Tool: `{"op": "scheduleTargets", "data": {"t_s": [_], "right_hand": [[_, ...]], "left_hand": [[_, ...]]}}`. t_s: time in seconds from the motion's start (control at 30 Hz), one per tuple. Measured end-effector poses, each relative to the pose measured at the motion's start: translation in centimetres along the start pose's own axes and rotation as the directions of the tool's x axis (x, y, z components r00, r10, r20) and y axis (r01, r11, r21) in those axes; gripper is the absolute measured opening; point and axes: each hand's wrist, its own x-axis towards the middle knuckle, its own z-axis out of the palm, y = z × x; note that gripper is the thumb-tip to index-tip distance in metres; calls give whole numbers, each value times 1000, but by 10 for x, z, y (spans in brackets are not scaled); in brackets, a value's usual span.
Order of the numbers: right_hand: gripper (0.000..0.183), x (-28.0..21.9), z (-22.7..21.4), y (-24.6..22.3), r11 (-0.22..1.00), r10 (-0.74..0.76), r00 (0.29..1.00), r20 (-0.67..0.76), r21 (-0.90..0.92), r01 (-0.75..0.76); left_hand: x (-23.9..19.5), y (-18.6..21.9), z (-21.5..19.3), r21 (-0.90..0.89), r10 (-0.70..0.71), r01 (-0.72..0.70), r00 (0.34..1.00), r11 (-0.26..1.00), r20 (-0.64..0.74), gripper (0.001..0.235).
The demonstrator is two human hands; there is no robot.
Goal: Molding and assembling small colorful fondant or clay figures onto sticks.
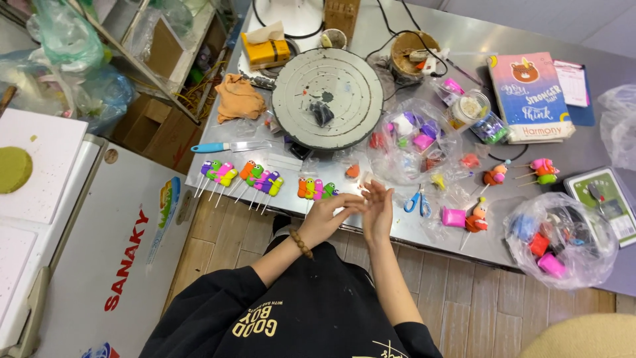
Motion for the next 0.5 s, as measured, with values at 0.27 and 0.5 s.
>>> {"op": "scheduleTargets", "data": {"t_s": [0.27, 0.5], "right_hand": [[72, -38, 20, -30, 718, 150, 961, 231, 643, -266], [76, -31, 9, -52, 525, 3, 964, 267, 820, -229]], "left_hand": [[-1, -28, 38, 179, 222, -221, 975, 959, 15, 4], [-5, -8, 49, 435, 445, -431, 893, 791, 76, 40]]}}
